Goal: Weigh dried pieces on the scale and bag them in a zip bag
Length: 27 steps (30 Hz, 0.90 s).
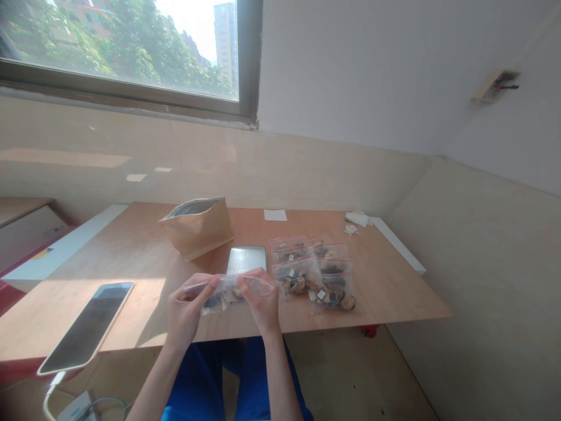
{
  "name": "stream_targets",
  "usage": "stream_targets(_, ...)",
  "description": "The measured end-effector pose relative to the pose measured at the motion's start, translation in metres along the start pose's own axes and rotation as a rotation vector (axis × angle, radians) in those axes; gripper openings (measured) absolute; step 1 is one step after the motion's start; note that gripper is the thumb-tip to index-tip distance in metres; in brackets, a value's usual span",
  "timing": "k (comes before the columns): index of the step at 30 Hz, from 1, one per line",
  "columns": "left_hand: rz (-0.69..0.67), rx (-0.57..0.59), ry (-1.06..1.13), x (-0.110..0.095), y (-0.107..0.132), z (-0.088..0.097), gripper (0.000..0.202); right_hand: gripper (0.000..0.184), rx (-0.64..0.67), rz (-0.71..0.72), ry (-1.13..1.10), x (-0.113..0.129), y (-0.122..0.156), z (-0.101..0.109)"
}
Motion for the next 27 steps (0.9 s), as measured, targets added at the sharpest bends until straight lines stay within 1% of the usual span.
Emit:
stream_targets(4, 0.033, 0.028, 0.004, 0.002, -0.001, 0.000, 0.023, 0.015, 0.070, -0.004, -0.026, -0.001, 0.000, -0.003)
stream_targets(6, -0.003, 0.065, -0.003, 0.000, -0.002, -0.002, 0.022, 0.013, 0.088, 0.011, -0.035, 0.000, 0.001, -0.004)
stream_targets(10, -0.086, 0.139, -0.021, -0.002, 0.001, -0.006, 0.018, 0.011, 0.078, 0.074, -0.039, 0.004, 0.001, -0.005)
stream_targets(14, -0.104, 0.097, 0.009, -0.001, 0.005, -0.008, 0.018, 0.009, 0.076, 0.105, -0.039, 0.007, 0.002, -0.006)
stream_targets(17, -0.089, 0.086, 0.056, 0.002, 0.007, -0.010, 0.018, 0.009, 0.065, 0.112, -0.032, 0.008, 0.003, -0.006)
stream_targets(23, -0.021, 0.059, 0.096, 0.009, 0.011, -0.014, 0.016, 0.008, -0.051, 0.207, 0.024, 0.011, 0.006, -0.004)
stream_targets(25, -0.006, 0.049, 0.120, 0.008, 0.011, -0.015, 0.017, 0.008, -0.053, 0.201, 0.031, 0.011, 0.005, -0.003)
stream_targets(27, 0.006, 0.067, 0.124, 0.007, 0.010, -0.016, 0.018, 0.009, -0.022, 0.159, 0.030, 0.009, 0.004, -0.002)
Point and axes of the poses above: each hand's wrist, its own y-axis away from the middle knuckle, its own z-axis out of the back of the hand, x = y × z, the point moved 4 cm from there along -y, towards the middle knuckle, and after that the axes turned 7 degrees about -z, right-handed, at the moved point
